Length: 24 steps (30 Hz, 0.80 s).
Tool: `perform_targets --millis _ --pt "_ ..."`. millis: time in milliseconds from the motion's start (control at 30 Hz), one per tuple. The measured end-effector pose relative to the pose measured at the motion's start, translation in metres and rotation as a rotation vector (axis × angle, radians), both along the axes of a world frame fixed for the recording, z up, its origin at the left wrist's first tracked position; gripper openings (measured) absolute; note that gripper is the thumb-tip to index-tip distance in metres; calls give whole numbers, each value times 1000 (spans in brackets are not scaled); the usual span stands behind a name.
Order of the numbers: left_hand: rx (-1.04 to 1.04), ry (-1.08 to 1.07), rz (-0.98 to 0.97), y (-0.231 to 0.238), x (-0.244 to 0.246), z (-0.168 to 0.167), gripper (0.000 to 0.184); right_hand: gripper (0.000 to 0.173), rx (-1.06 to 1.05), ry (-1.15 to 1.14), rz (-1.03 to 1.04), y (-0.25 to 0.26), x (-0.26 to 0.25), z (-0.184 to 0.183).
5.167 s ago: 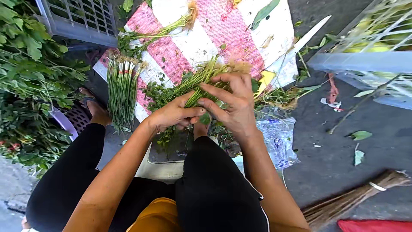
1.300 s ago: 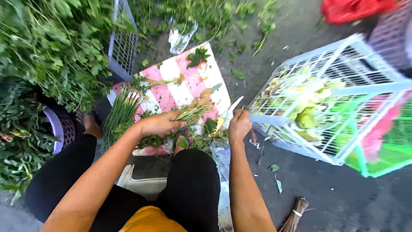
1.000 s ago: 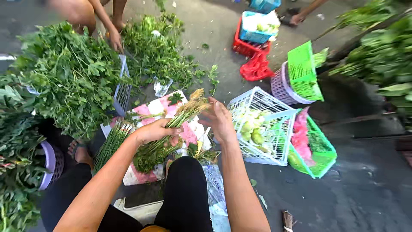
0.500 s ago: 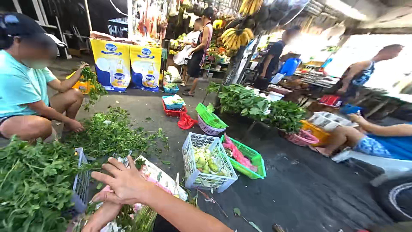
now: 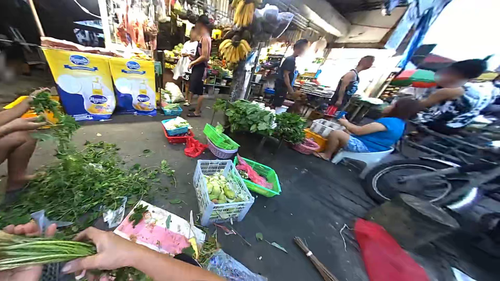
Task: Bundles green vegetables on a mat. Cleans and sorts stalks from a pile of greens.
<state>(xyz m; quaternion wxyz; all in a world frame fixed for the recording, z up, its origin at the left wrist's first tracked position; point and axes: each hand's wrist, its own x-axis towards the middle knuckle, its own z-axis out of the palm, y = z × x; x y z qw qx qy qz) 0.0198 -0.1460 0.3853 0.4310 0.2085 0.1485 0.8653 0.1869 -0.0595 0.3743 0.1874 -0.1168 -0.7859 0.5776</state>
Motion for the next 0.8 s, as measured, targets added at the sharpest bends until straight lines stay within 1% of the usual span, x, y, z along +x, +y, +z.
perform_targets --millis 33,100,133,167,233,300,367,467,567,633,733,800 --pt "28 -1 12 1 -3 -5 32 53 39 52 -24 -5 -6 4" --pt "25 91 10 3 -5 -18 26 48 173 161 -63 -11 -13 8" --pt "11 147 -4 2 -2 -21 27 45 230 181 -79 -12 -11 11" --pt "-38 185 3 -2 5 -18 28 41 265 151 -83 -13 -8 16" --pt "-284 209 104 -15 31 10 29 35 280 22 -60 -10 3 27" --pt "-515 301 124 -24 42 34 27 30 248 -84 -23 3 14 32" --pt "-605 418 86 -29 39 44 28 28 203 -134 -11 15 25 32" --pt "-622 517 69 -33 33 51 29 30 98 -73 -45 24 39 34" --pt "-598 546 48 -32 29 55 26 23 -121 36 -39 32 35 38" --pt "-601 554 32 -32 30 56 23 19 -213 63 -46 37 36 35" --pt "-655 558 17 -30 32 54 23 15 -253 72 -62 40 37 32" --pt "-691 553 -1 -28 33 53 26 17 -183 70 -87 43 36 29"
